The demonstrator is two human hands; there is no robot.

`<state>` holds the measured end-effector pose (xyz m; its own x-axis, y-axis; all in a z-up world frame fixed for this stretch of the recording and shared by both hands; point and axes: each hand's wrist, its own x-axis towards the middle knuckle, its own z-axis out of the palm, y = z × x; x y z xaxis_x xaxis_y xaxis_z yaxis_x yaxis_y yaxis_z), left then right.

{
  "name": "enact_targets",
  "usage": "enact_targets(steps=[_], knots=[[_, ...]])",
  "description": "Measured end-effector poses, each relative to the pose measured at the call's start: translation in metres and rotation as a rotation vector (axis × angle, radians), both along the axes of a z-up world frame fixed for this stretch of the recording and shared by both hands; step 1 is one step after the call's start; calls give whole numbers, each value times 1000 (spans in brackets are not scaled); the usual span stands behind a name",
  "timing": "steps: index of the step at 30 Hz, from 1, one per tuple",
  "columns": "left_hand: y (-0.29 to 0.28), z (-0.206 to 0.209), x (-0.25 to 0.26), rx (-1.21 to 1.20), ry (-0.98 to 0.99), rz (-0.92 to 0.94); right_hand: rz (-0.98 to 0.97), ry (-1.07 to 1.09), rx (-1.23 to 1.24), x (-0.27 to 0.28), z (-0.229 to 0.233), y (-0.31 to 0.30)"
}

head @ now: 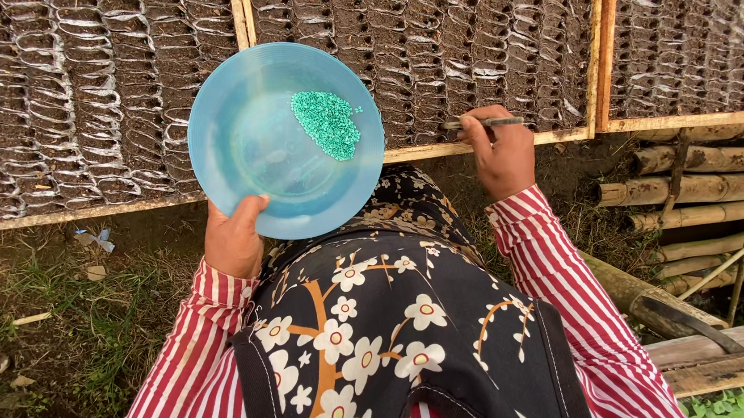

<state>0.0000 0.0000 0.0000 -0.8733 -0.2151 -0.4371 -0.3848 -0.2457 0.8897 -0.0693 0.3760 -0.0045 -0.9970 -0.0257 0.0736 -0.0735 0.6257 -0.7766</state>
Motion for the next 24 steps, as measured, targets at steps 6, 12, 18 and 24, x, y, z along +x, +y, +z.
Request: enact_targets(steps=[6,12,18,24], knots=[[-2,-5,3,20,-6,10,-104,-107,-183,2,18,-10],[-1,-10,5,30,9,18,-88,-99,-135,2,9,-7],[-5,-25,10,27,12,8,116,20,265,-1,15,-16],[-1,-11,6,38,3,7,-48,109,303,0,-1,-12]])
